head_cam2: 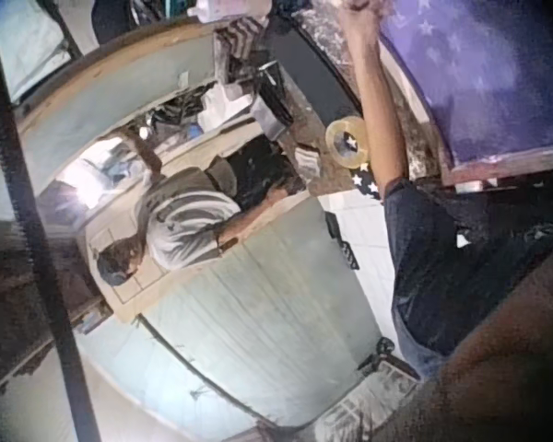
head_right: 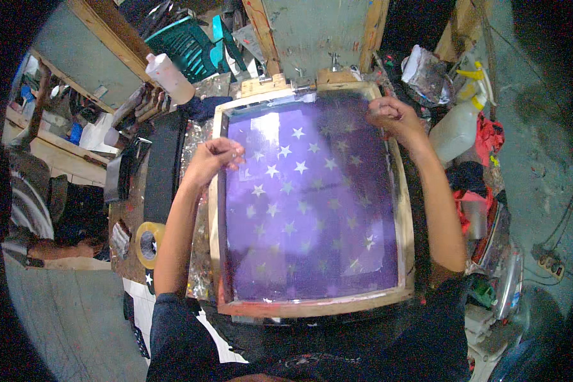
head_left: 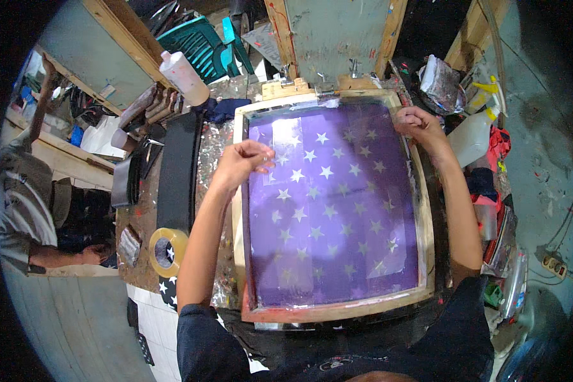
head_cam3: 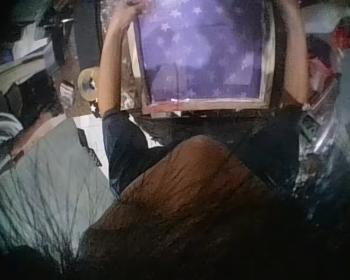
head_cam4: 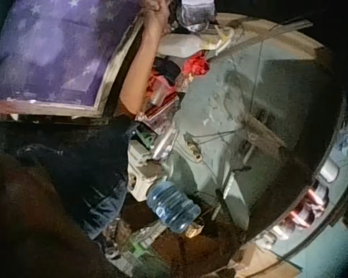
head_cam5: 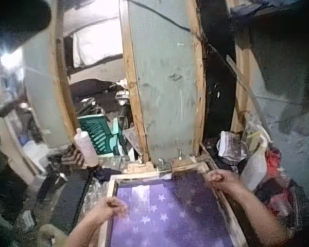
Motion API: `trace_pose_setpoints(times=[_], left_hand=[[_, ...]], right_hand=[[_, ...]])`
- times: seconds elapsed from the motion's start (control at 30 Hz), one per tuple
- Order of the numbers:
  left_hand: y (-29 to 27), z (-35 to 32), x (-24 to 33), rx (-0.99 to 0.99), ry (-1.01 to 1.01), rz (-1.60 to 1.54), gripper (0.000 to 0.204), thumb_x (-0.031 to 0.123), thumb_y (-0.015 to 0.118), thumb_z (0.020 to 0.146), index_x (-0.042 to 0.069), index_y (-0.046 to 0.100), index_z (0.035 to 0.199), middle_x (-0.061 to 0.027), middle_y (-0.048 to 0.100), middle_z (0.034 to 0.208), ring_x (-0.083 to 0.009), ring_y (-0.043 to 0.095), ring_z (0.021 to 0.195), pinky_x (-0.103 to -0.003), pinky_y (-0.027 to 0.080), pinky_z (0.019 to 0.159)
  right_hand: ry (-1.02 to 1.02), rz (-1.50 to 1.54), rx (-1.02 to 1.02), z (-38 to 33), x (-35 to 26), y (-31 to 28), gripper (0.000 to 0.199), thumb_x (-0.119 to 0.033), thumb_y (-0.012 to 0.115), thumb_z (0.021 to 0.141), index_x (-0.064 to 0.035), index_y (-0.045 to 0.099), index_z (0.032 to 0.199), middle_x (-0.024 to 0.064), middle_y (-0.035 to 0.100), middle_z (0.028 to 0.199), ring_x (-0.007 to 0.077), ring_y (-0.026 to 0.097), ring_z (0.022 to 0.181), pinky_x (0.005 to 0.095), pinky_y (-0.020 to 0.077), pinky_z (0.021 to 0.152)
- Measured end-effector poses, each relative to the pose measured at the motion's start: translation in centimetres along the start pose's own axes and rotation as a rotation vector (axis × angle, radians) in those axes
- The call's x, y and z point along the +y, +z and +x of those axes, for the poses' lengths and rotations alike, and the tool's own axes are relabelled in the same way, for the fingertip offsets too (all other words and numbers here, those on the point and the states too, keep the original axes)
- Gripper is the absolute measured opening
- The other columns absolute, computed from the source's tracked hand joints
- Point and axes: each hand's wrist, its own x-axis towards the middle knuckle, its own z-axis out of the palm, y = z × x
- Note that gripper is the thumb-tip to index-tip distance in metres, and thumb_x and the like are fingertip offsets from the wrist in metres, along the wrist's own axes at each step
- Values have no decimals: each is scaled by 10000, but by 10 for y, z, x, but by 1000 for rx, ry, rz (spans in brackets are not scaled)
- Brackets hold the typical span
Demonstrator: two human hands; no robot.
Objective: The person secures a purple star-patterned stencil onto a wooden frame using clear packing tape. They repeatedly apply tape strips to the edges, smooth them down, and adjust the stencil to ensure it is taut. Finally, they place a black fabric strip with white stars onto the workbench.
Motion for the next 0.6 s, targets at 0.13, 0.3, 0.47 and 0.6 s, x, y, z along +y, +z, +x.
trace_pose_setpoints(times=[0.13,0.3,0.47,0.6], left_hand=[[-3,64,-14,72,51,238,122,109,764,857,-1,727,894,-64,729,805,-108,667,704,-243,496,604],[-2,97,-26,149,122,529,168,146,793,814,-4,747,872,-74,729,777,-100,639,655,-256,493,601],[9,92,-38,209,142,477,145,126,785,797,2,738,854,-70,702,712,-111,629,641,-277,487,585],[14,89,-42,212,129,646,144,134,780,833,10,712,861,-13,662,722,-73,559,645,-247,448,598]], right_hand=[[-174,-69,-37,30,45,6,339,29,765,808,-84,636,1100,-83,595,774,26,531,706,195,427,635],[-194,-304,-25,50,58,8,363,21,792,777,-61,636,1094,-60,622,762,25,530,734,201,407,651],[-170,-510,49,54,57,16,350,-12,800,766,-55,649,1079,-54,646,763,20,473,655,198,367,610],[-167,-499,117,51,62,24,353,-18,804,763,-67,650,1076,-61,624,753,9,448,652,197,352,603]])
